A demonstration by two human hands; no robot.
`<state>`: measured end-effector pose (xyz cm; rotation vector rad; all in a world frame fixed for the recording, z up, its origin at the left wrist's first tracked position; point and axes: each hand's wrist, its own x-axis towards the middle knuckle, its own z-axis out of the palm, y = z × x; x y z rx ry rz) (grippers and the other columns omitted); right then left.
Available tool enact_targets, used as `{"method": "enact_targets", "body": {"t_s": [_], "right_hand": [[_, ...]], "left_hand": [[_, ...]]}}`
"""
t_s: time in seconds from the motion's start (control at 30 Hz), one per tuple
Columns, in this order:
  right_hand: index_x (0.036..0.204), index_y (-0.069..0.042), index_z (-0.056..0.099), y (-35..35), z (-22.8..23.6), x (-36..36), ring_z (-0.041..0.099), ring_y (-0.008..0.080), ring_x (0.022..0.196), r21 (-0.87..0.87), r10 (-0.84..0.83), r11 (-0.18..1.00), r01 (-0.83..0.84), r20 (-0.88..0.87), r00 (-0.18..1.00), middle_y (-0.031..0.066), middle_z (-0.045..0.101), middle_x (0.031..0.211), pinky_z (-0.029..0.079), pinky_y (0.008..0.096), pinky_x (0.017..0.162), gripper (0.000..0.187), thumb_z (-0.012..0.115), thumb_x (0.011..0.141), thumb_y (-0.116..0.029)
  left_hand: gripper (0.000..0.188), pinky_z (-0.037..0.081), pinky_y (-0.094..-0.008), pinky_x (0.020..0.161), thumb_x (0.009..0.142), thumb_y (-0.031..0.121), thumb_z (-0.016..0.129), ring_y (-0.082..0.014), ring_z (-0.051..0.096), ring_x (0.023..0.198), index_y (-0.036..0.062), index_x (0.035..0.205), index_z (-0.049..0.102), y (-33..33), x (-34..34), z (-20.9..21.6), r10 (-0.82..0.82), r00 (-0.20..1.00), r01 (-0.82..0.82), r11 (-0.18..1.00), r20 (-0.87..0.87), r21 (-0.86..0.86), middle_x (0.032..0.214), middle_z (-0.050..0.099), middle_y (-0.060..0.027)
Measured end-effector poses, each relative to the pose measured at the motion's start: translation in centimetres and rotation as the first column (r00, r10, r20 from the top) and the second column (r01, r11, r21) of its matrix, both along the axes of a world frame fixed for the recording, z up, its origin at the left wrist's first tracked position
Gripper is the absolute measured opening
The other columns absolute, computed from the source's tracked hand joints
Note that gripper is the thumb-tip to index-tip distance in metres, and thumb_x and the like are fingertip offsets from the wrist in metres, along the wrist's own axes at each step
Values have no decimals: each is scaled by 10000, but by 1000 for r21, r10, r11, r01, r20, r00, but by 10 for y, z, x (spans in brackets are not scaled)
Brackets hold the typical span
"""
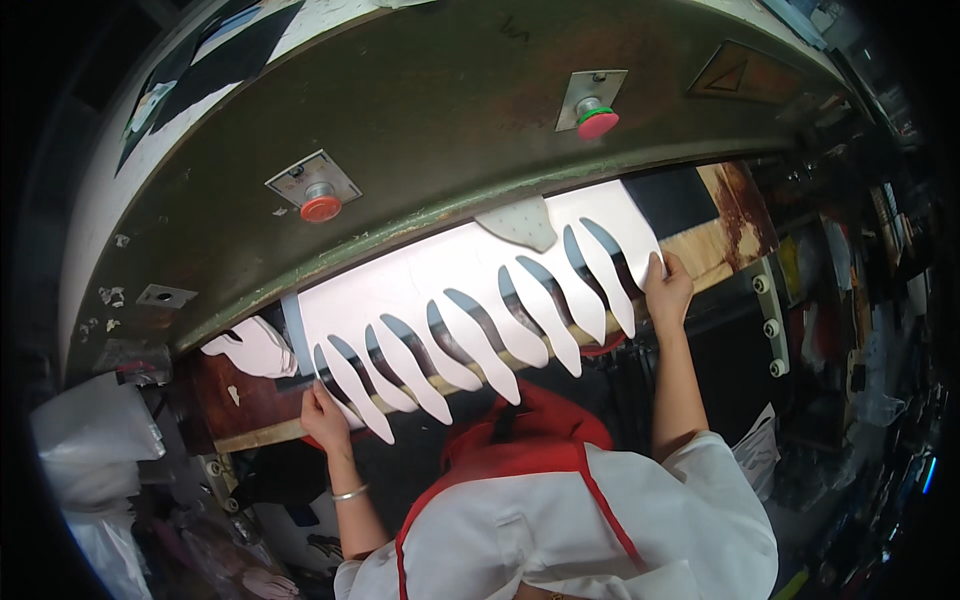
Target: The person places a pink fabric sheet onto a cutting machine, aligns it with a template, and operates the machine to cut out multiple shoe-shaped pieces. They then remove the cut pieces and the template, stacking the finished pieces on a nearby table.
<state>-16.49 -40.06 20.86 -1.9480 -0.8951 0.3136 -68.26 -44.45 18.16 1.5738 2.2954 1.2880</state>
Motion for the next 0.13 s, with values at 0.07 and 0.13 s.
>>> {"method": "enact_targets", "body": {"t_s": [0.07, 0.13], "right_hand": [[1153, -20, 594, 29, 13, -13, 593, 278, 952, 140, 83, 978, -152, 409, 909, 176, 639, 998, 446, 388, 855, 385, 678, 829, -211], [1288, -69, 524, 60, 21, -45, 485, 304, 1209, 38, 296, 930, -366, 514, 805, 197, 539, 1285, 327, 426, 1027, 573, 733, 783, -242]], "left_hand": [[337, 340, -341, 461, 941, 237, 562, -134, 379, 483, -21, 725, 566, -2, 2, 5, 2, 1000, -2, 995, 3, -96, 515, 464, -113], [340, 340, -337, 466, 936, 248, 572, -138, 384, 486, -23, 730, 568, 0, -4, 12, 4, 998, 12, 963, 57, -269, 522, 468, -115]]}}
